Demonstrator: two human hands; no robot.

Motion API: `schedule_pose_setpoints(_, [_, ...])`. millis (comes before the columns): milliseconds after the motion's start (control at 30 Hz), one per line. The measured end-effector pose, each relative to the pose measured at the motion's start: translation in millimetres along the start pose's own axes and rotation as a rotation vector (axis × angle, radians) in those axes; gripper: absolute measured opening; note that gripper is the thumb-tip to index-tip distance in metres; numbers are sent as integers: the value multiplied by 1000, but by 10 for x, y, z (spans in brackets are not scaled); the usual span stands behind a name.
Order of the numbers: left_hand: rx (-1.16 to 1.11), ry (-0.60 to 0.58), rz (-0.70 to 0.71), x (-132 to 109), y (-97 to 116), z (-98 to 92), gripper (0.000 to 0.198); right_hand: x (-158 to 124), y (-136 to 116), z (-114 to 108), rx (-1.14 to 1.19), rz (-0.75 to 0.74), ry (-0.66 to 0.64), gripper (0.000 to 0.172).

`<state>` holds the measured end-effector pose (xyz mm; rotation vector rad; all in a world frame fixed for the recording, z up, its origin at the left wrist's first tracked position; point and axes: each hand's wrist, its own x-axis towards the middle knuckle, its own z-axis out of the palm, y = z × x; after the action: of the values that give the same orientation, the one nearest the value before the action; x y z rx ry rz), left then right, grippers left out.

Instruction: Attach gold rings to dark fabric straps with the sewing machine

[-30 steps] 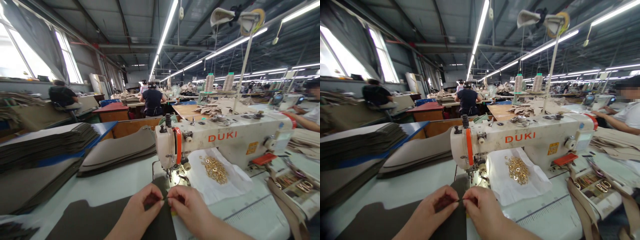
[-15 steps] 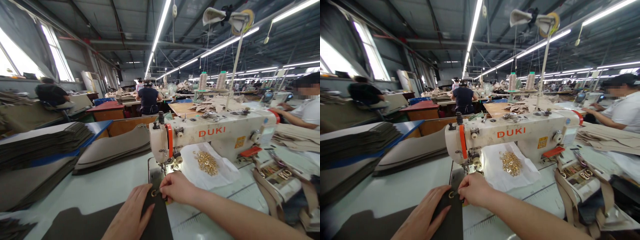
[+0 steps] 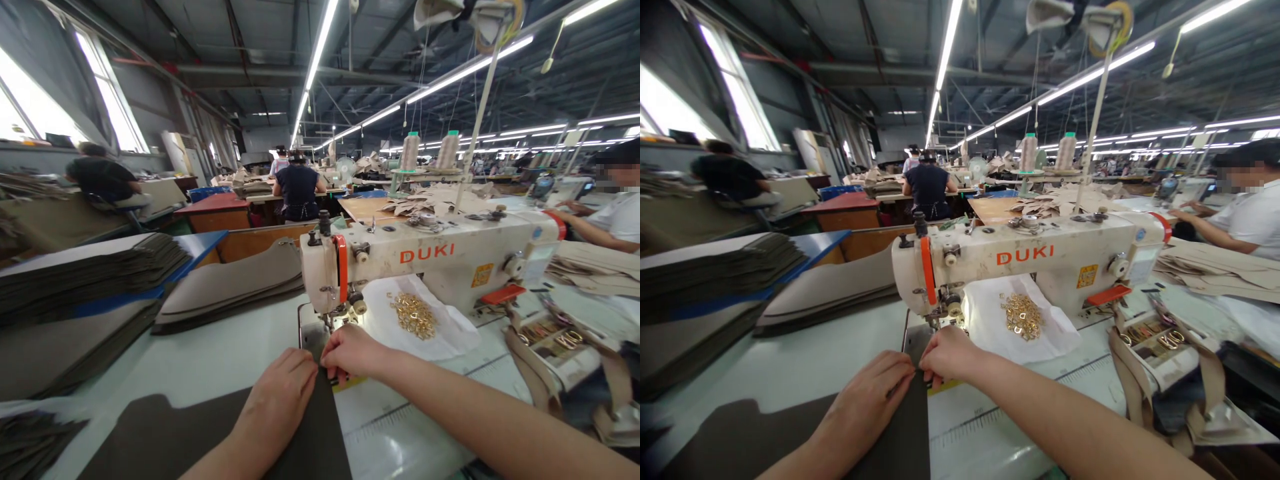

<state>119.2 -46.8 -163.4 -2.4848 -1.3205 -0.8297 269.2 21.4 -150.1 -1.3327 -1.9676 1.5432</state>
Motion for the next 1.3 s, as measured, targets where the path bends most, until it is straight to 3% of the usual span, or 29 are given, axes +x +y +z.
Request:
schedule_pose_setpoints(267, [-49, 22, -45, 34, 18, 57, 23, -24, 26, -33, -256, -165, 79, 17])
schedule_pose_setpoints(400, [-56, 19, -61, 38, 7, 60, 21, -194, 127, -88, -437, -387, 210, 16])
schedule_pose_setpoints(667, [-61, -18, -71, 33, 17, 47, 21, -333, 324, -65, -881, -772, 262, 17])
schedule_pose_setpoints(1033, [-46, -17, -19, 48, -4, 48, 22, -288, 343, -69, -920, -830, 266, 18])
schedule_pose_setpoints(1300, [-16, 4, 22, 32, -11, 80, 24, -643, 305, -275, -1135, -973, 86, 14])
